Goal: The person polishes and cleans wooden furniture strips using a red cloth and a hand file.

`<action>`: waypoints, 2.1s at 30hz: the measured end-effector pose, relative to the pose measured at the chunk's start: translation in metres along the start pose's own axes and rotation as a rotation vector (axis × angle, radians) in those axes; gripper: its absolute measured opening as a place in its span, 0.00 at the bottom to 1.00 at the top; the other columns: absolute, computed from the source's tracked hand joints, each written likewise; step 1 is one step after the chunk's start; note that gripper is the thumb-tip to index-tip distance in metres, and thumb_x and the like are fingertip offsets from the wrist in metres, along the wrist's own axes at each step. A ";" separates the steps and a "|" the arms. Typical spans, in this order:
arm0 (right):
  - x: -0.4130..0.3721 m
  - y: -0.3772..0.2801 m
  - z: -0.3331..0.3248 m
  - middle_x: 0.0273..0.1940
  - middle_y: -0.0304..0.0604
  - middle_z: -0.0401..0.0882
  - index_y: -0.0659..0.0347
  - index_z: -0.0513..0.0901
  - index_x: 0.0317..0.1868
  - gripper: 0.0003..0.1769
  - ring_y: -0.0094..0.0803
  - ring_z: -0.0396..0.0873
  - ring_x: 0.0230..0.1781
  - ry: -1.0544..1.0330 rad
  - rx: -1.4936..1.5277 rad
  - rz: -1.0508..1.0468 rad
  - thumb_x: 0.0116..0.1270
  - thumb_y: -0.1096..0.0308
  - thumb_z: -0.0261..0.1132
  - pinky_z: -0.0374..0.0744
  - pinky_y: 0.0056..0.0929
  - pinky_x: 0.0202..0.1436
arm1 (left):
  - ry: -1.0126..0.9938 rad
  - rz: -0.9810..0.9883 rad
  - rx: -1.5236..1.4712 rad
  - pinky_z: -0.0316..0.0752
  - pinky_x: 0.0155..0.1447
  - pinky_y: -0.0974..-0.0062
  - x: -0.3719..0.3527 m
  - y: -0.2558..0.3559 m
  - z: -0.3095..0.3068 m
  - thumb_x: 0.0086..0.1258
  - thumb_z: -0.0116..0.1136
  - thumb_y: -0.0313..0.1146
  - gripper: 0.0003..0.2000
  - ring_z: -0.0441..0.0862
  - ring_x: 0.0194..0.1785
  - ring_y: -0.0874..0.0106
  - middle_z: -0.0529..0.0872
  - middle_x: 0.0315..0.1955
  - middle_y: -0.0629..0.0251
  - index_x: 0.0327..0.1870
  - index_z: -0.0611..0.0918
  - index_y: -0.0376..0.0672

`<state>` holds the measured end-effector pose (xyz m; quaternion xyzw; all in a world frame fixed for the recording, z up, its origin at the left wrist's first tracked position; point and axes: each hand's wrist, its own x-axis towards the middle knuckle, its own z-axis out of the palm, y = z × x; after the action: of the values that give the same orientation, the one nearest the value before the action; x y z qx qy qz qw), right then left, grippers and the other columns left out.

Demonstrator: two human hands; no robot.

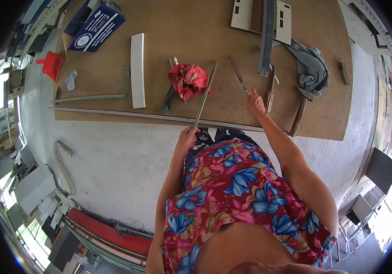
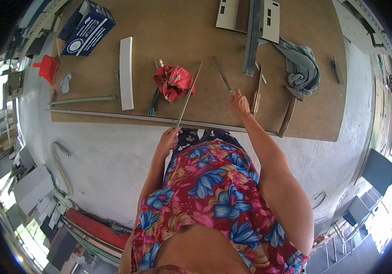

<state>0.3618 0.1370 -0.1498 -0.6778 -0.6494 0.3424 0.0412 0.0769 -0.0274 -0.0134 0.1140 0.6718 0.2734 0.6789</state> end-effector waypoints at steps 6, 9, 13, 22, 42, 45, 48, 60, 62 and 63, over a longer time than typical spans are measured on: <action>-0.042 -0.044 -0.041 0.35 0.65 0.77 0.64 0.71 0.48 0.15 0.57 0.78 0.36 0.055 0.059 -0.302 0.64 0.65 0.55 0.76 0.50 0.37 | 0.090 0.041 0.476 0.67 0.22 0.73 0.009 0.030 0.000 0.71 0.43 0.48 0.22 0.72 0.16 0.76 0.74 0.13 0.65 0.36 0.83 0.38; -0.059 -0.065 -0.058 0.33 0.63 0.78 0.63 0.71 0.46 0.12 0.56 0.78 0.35 -0.032 0.079 -0.353 0.65 0.66 0.55 0.76 0.49 0.35 | 0.153 0.163 0.617 0.70 0.27 0.73 0.021 0.042 -0.008 0.72 0.41 0.49 0.23 0.75 0.18 0.75 0.75 0.13 0.64 0.32 0.84 0.39; -0.078 -0.079 -0.066 0.32 0.63 0.77 0.62 0.70 0.46 0.11 0.57 0.78 0.34 -0.141 0.037 -0.399 0.65 0.68 0.53 0.76 0.49 0.33 | 0.148 0.191 0.709 0.70 0.28 0.73 0.035 0.053 -0.014 0.72 0.45 0.44 0.19 0.75 0.19 0.76 0.77 0.14 0.64 0.32 0.84 0.40; -0.115 -0.091 -0.054 0.31 0.57 0.78 0.61 0.69 0.45 0.10 0.55 0.80 0.31 -0.156 0.014 -0.697 0.63 0.71 0.53 0.78 0.48 0.31 | -0.002 0.107 0.366 0.56 0.16 0.77 0.015 0.069 0.016 0.73 0.45 0.37 0.13 0.64 0.12 0.81 0.71 0.12 0.72 0.37 0.81 0.38; -0.049 -0.084 -0.012 0.34 0.57 0.81 0.60 0.70 0.47 0.13 0.55 0.81 0.35 -0.149 -0.074 -0.519 0.63 0.72 0.48 0.79 0.47 0.35 | 0.045 0.010 0.612 0.51 0.17 0.78 -0.001 0.120 -0.007 0.72 0.45 0.36 0.13 0.58 0.13 0.83 0.65 0.12 0.76 0.39 0.80 0.36; -0.010 -0.065 0.002 0.33 0.59 0.80 0.59 0.70 0.48 0.13 0.57 0.80 0.36 -0.177 -0.089 -0.286 0.64 0.72 0.48 0.79 0.48 0.35 | 0.039 0.028 0.602 0.50 0.16 0.78 -0.002 0.129 -0.005 0.72 0.45 0.36 0.13 0.56 0.12 0.83 0.64 0.12 0.77 0.39 0.80 0.36; -0.029 -0.074 -0.003 0.33 0.61 0.79 0.57 0.70 0.49 0.13 0.57 0.79 0.37 -0.148 0.013 -0.408 0.64 0.72 0.47 0.77 0.49 0.36 | 0.039 -0.010 0.615 0.49 0.15 0.78 -0.005 0.137 -0.009 0.72 0.44 0.35 0.13 0.55 0.11 0.84 0.63 0.11 0.77 0.40 0.79 0.36; 0.003 -0.056 0.007 0.40 0.58 0.80 0.55 0.68 0.51 0.13 0.54 0.80 0.42 -0.131 -0.127 -0.237 0.67 0.68 0.46 0.78 0.47 0.41 | -0.008 -0.084 0.586 0.47 0.15 0.81 -0.010 0.153 -0.015 0.73 0.43 0.36 0.12 0.53 0.11 0.86 0.60 0.11 0.80 0.41 0.77 0.37; 0.014 -0.059 0.005 0.40 0.57 0.80 0.53 0.68 0.52 0.12 0.53 0.80 0.42 -0.131 -0.098 -0.067 0.70 0.64 0.46 0.78 0.46 0.40 | -0.002 -0.063 0.571 0.47 0.15 0.81 -0.010 0.155 -0.017 0.73 0.43 0.36 0.12 0.53 0.11 0.86 0.61 0.11 0.79 0.41 0.77 0.37; 0.012 -0.059 0.007 0.40 0.58 0.80 0.54 0.68 0.52 0.13 0.54 0.80 0.42 -0.132 -0.107 -0.069 0.70 0.65 0.45 0.78 0.46 0.40 | -0.001 -0.056 0.559 0.46 0.15 0.81 -0.008 0.152 -0.018 0.73 0.44 0.36 0.12 0.53 0.11 0.86 0.62 0.11 0.79 0.41 0.78 0.36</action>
<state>0.3068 0.1543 -0.1305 -0.6321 -0.6910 0.3497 -0.0262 0.0270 0.0897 0.0718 0.2783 0.7237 0.0584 0.6288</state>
